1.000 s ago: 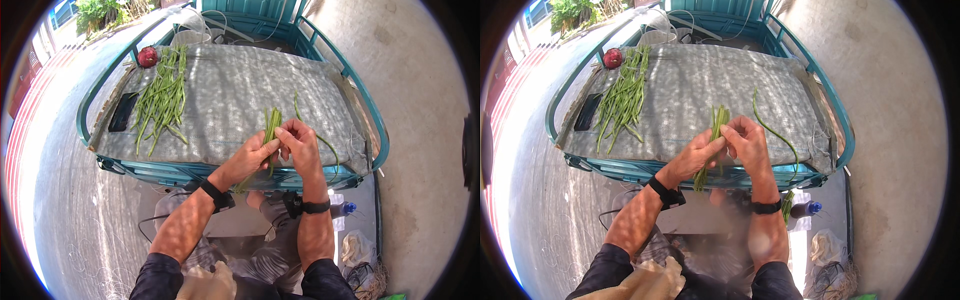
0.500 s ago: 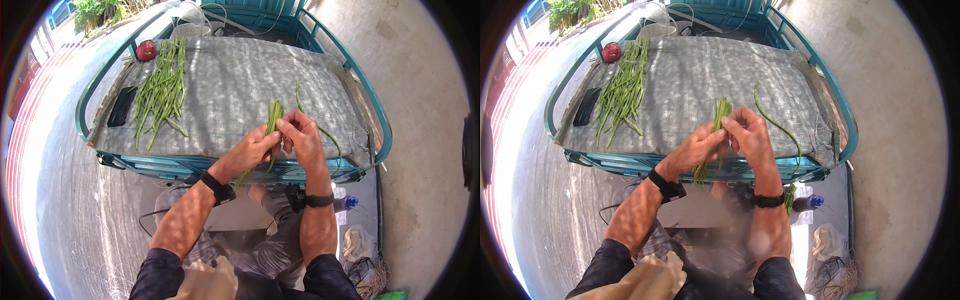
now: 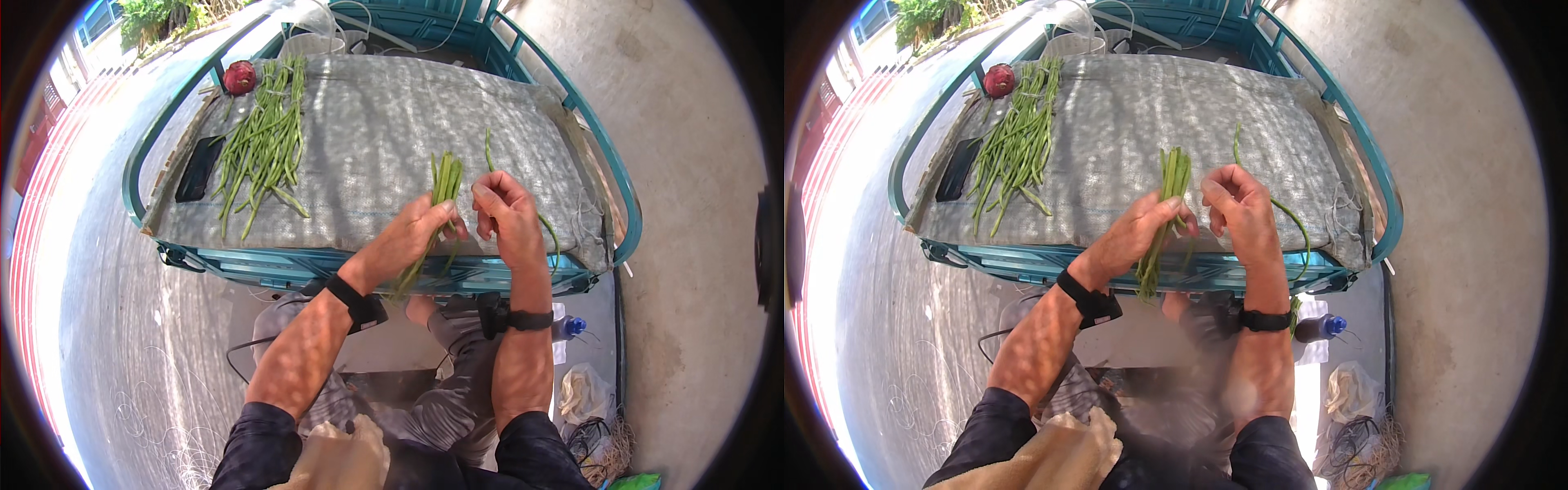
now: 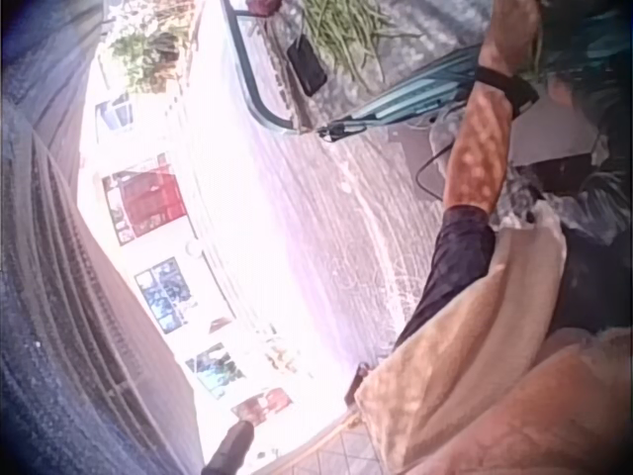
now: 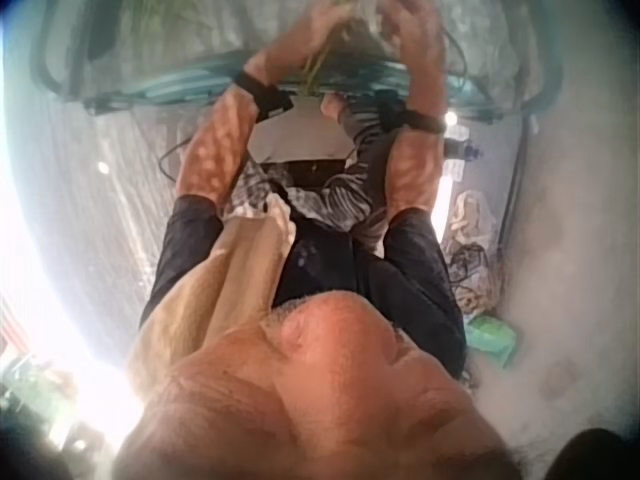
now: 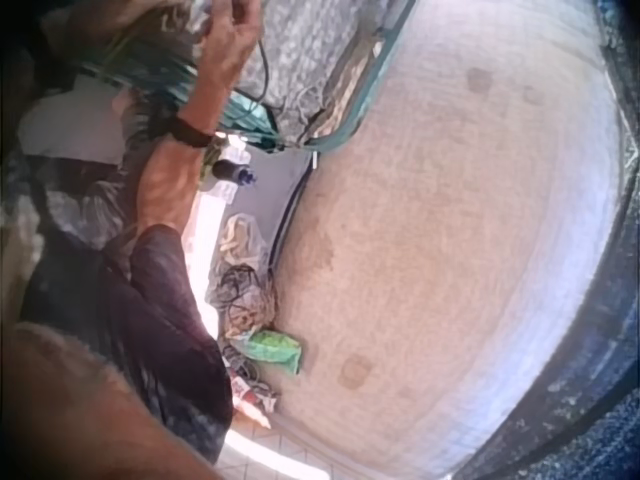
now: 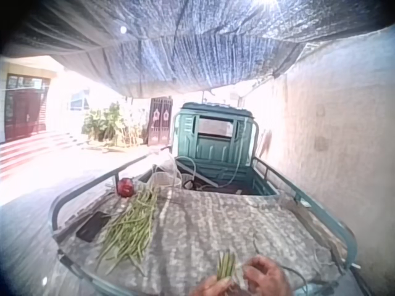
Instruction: The person is bundling green vegetables by hand using white string. They gather a group of stalks, wrap the string around them multiple times, and tie it into a knot.
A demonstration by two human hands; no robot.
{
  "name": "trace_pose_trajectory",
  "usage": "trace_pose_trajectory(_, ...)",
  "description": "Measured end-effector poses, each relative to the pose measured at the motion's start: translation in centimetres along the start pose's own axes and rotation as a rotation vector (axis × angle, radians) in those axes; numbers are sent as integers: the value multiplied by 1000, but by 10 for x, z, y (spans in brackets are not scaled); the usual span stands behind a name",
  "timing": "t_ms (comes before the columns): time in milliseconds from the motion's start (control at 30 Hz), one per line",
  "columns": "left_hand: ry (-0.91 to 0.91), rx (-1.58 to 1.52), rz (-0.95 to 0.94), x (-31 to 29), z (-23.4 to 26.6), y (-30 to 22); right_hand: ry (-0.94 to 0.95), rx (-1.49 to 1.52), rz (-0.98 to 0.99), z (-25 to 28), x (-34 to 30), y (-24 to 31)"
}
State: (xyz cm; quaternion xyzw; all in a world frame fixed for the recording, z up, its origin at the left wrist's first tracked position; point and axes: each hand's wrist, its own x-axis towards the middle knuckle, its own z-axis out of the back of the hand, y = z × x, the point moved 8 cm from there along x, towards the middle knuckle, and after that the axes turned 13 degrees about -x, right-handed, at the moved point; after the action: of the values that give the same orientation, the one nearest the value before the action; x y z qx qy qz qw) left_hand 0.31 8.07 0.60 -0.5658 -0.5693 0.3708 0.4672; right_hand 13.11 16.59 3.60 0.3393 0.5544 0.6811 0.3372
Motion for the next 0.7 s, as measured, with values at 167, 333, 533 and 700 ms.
trace_pose_trajectory(167, -36, 106, -98, -4, -1, -19, 8, -75, -37, 9, -1, -3)
trace_pose_trajectory(333, -118, 26, -125, -4, 10, -17, 162, -218, -39, -2, -8, -2)
trace_pose_trajectory(533, -215, -373, 31, -4, 18, -3, 97, -355, -77, 9, 0, -15)
trace_pose_trajectory(700, -174, -407, 58, -5, 15, -5, -561, -851, 228, 63, 1, 1)
